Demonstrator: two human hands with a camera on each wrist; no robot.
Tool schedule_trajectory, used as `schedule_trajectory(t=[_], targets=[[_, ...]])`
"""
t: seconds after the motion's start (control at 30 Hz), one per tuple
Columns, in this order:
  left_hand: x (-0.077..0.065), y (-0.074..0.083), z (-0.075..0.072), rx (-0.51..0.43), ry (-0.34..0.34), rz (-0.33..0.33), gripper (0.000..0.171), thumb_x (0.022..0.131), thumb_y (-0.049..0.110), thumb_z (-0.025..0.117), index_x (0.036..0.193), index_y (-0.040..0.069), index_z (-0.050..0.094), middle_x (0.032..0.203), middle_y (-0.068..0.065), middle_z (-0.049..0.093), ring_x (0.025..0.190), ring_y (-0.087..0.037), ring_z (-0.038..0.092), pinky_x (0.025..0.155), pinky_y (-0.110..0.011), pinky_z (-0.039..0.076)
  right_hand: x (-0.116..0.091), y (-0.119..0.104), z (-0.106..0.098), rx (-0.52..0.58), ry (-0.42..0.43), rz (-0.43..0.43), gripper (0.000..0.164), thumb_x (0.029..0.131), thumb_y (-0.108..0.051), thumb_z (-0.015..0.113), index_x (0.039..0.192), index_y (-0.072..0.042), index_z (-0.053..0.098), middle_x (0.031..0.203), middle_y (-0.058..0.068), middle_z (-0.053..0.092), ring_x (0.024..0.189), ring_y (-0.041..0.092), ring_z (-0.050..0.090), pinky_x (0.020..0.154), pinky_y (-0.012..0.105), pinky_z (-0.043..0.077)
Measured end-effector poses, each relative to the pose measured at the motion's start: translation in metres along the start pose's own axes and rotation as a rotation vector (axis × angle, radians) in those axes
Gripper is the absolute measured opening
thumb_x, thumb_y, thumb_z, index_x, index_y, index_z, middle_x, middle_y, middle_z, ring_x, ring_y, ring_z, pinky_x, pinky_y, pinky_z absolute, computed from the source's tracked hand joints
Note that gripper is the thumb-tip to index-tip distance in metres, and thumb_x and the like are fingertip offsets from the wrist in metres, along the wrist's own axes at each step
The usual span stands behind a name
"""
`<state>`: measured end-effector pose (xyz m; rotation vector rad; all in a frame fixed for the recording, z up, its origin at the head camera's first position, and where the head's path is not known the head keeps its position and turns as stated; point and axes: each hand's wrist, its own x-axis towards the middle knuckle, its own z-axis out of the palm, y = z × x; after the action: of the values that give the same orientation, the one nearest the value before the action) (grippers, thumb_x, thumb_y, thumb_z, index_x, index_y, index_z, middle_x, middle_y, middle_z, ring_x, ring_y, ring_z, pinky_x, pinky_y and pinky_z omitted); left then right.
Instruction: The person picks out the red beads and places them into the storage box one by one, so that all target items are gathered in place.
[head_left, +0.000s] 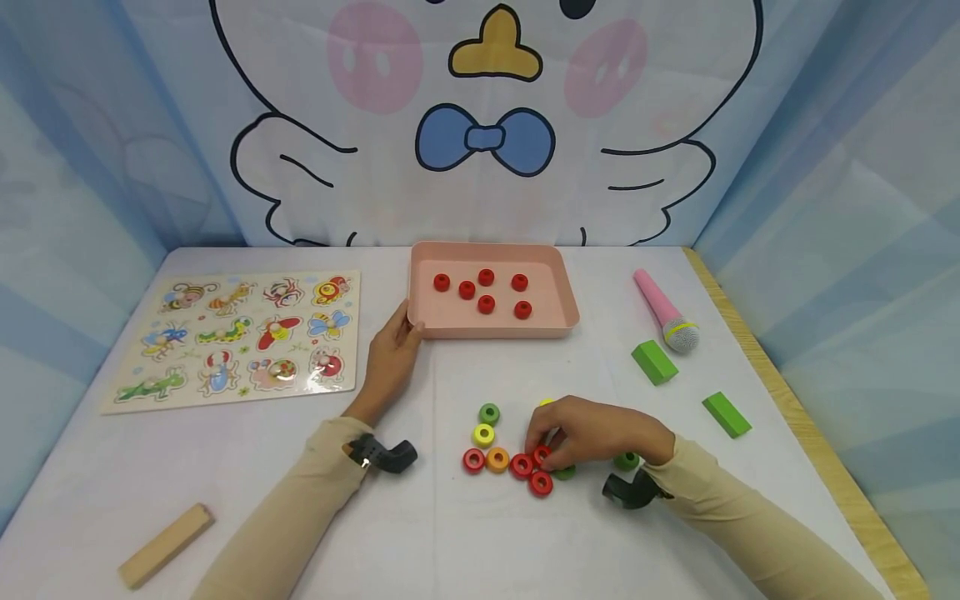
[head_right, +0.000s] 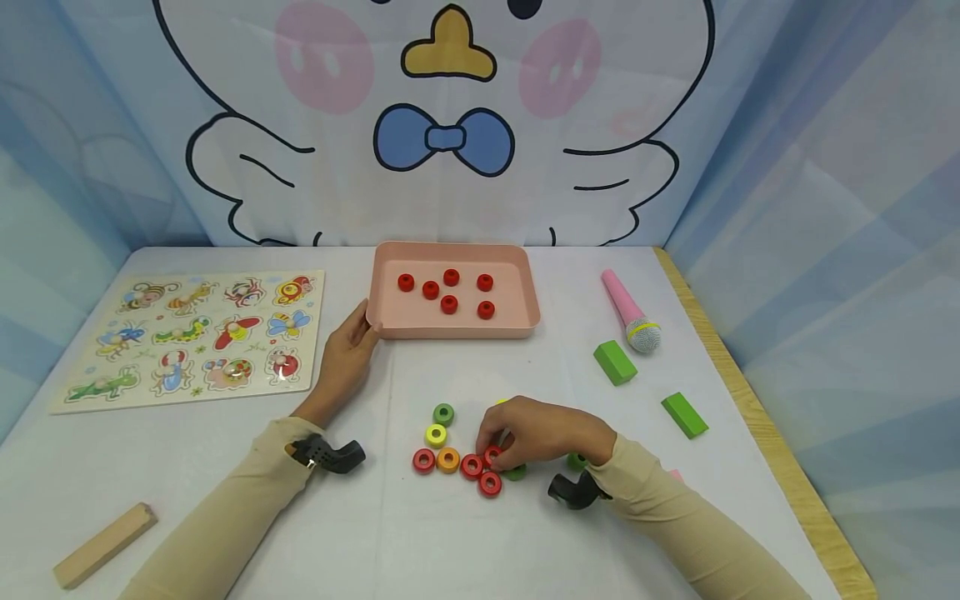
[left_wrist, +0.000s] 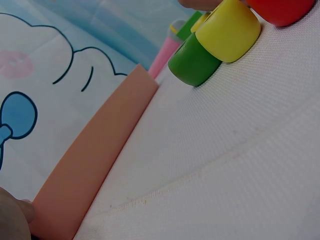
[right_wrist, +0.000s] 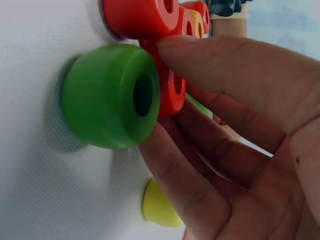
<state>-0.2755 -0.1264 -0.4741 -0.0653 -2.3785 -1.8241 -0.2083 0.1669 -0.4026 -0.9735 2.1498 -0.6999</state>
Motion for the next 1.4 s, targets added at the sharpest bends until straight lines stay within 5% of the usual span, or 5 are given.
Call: schedule_trajectory(t=[0.23,0.4,0.77,1.07,1.4], targets=[[0.001,-0.003,-0.004,0.009,0.006,-0.006,0.060,0.105,0.026,0.049,0.156,0.007,0.025,0.159,-0.006,0.027,0.143,-0.013,0.026,0.113,-0.027,0.030,0.009,-0.007,-0.012,-0.066,-0.023,0.021,0.018,0.087,-0.010,0.076,0.103,-0.017,0.074,0.097,-0.011,0.063,0.091,0.007,0.061,0.085,0.023,0.054],[0.002,-0.005,-0.009,0.015,0.030,-0.001,0.059,0.104,0.025,0.050,0.155,0.006,0.026,0.158,-0.007,0.028,0.143,-0.014,0.028,0.113,-0.027,0.030,0.026,-0.018,-0.045,-0.124,0.024,0.020,0.020,0.088,-0.015,0.076,0.108,-0.013,0.073,0.100,-0.009,0.063,0.094,0.009,0.061,0.086,0.025,0.054],[0.000,-0.013,-0.005,0.004,0.034,0.001,0.058,0.104,0.022,0.051,0.155,0.005,0.028,0.157,-0.008,0.030,0.142,-0.015,0.030,0.112,-0.028,0.032,0.120,-0.037,-0.119,-0.338,0.181,0.003,0.029,0.088,-0.016,0.076,0.116,-0.009,0.073,0.107,-0.001,0.067,0.099,0.016,0.061,0.088,0.026,0.054],[0.001,-0.012,0.000,-0.033,0.043,0.045,0.058,0.103,0.018,0.054,0.153,0.003,0.031,0.155,-0.012,0.034,0.139,-0.019,0.036,0.111,-0.027,0.034,0.193,-0.038,-0.126,-0.346,0.078,0.011,0.021,0.091,-0.011,0.071,0.112,-0.008,0.073,0.099,0.001,0.068,0.090,0.019,0.060,0.083,0.023,0.054],[0.005,-0.015,0.003,-0.046,0.070,0.078,0.057,0.101,0.017,0.057,0.151,0.000,0.035,0.151,-0.015,0.039,0.137,-0.022,0.039,0.111,-0.027,0.035,0.219,-0.028,-0.124,-0.292,0.035,0.104,0.016,0.089,-0.006,0.072,0.105,-0.007,0.072,0.099,0.003,0.067,0.091,0.020,0.058,0.081,0.025,0.053]])
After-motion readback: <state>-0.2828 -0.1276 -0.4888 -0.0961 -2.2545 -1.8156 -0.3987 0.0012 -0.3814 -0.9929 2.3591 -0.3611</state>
